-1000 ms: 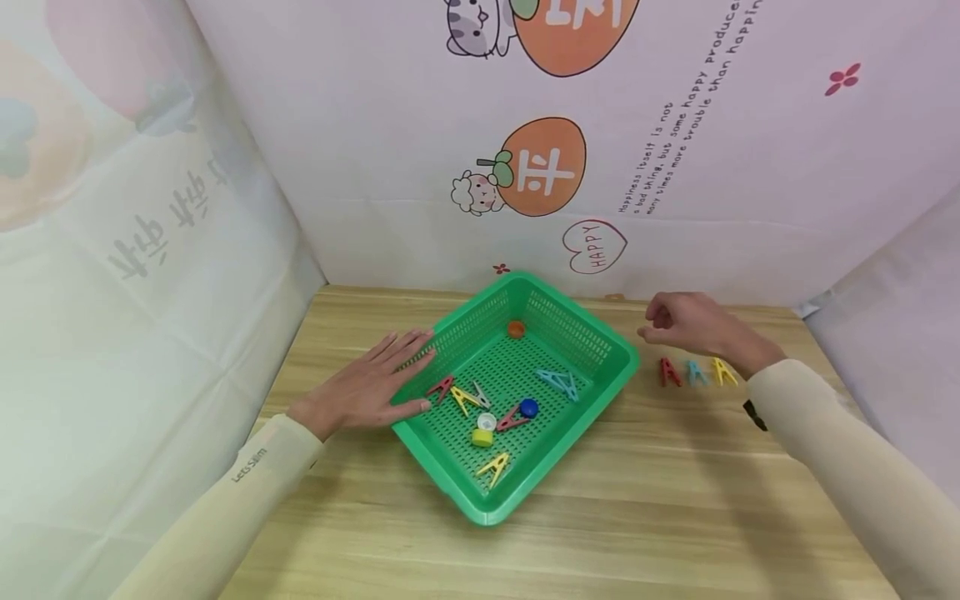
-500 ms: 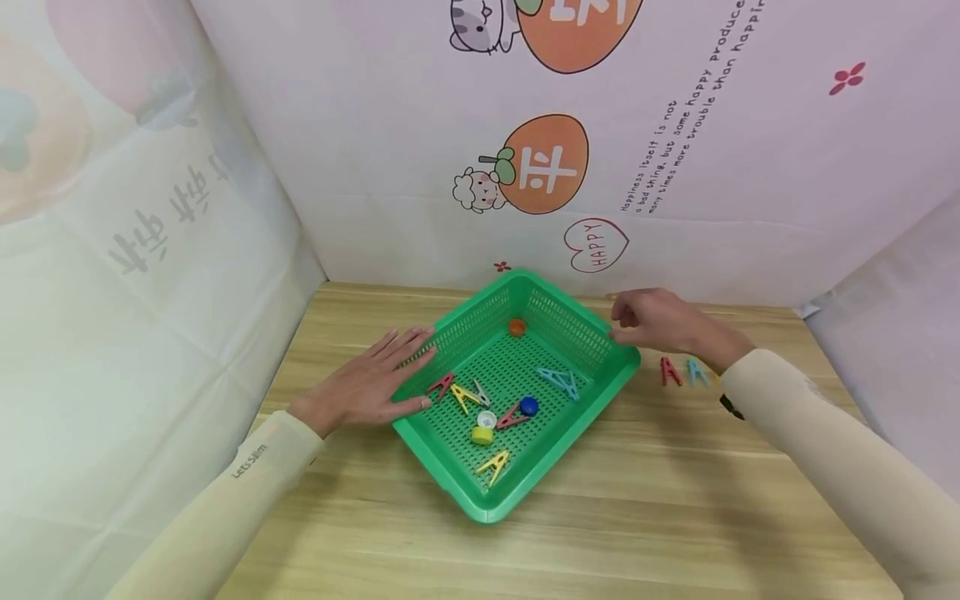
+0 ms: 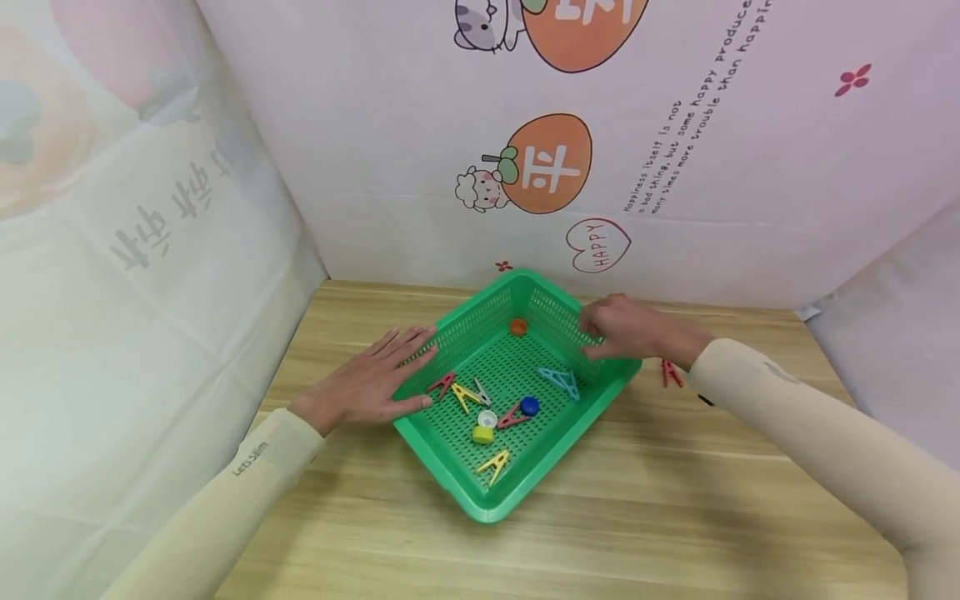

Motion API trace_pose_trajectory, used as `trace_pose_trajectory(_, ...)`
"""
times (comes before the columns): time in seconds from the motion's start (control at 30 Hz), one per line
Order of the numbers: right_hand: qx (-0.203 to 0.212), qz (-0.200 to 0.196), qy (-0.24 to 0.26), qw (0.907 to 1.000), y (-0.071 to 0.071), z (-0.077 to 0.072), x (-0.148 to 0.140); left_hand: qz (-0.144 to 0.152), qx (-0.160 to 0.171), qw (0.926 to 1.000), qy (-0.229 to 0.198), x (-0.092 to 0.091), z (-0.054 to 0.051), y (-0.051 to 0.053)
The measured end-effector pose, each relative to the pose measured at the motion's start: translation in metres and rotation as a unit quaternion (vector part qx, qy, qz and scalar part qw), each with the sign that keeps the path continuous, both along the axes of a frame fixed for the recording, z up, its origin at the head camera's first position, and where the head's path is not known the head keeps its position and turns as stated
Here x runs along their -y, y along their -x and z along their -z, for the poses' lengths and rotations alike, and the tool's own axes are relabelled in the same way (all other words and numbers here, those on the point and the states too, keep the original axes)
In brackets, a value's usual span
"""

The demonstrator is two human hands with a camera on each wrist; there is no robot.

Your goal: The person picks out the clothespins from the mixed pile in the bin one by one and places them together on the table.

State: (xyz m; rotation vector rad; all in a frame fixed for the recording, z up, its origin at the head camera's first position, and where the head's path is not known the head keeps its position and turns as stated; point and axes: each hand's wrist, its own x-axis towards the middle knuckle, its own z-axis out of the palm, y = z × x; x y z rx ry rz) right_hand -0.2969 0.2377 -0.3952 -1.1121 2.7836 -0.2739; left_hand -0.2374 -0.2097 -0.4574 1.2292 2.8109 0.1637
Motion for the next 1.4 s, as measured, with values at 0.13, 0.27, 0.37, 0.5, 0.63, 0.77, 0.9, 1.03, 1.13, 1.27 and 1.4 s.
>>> trace_pose_trajectory(0.13, 0.006, -0.013, -0.020, 0.9997, 0.002, 0.004, 0.009, -0.002, 0.001, 1.0000, 0.001, 0.001, 0.001, 0.000)
trace_pose_trajectory(0.27, 0.042, -0.012, -0.040, 0.9982, 0.002, 0.009, 0.018, 0.000, 0.002, 1.0000, 0.001, 0.001, 0.001, 0.000)
trace_pose_trajectory(0.37, 0.052, -0.017, -0.056, 0.9969, 0.002, 0.013, 0.023, -0.001, 0.004, 1.0000, 0.001, 0.000, 0.000, 0.000)
trace_pose_trajectory(0.5, 0.050, -0.030, -0.089, 0.9943, 0.003, 0.020, 0.030, -0.004, 0.008, 1.0000, 0.002, 0.001, 0.000, 0.000)
trace_pose_trajectory(0.63, 0.059, -0.035, -0.108, 0.9917, 0.005, 0.023, 0.037, -0.006, 0.007, 1.0000, 0.004, 0.002, 0.000, -0.001)
trace_pose_trajectory(0.77, 0.077, -0.032, -0.119, 0.9894, 0.009, 0.024, 0.043, -0.006, 0.008, 0.9999, 0.004, 0.003, -0.001, -0.001)
trace_pose_trajectory(0.9, 0.097, -0.021, -0.139, 0.9852, 0.012, 0.028, 0.046, -0.005, 0.002, 1.0000, 0.008, 0.004, -0.001, -0.001)
trace_pose_trajectory(1.03, 0.119, -0.014, -0.160, 0.9798, 0.011, 0.036, 0.047, -0.003, -0.003, 1.0000, 0.008, 0.003, -0.001, 0.000)
trace_pose_trajectory(1.13, 0.127, -0.018, -0.171, 0.9769, 0.010, 0.042, 0.047, -0.001, 0.005, 1.0000, 0.007, 0.002, -0.002, 0.000)
trace_pose_trajectory(1.27, 0.126, -0.021, -0.177, 0.9759, 0.009, 0.047, 0.049, 0.000, 0.009, 0.9999, 0.006, 0.001, -0.002, 0.001)
trace_pose_trajectory(1.4, 0.132, -0.017, -0.184, 0.9738, 0.011, 0.050, 0.052, -0.002, 0.005, 1.0000, 0.004, 0.001, 0.000, 0.002)
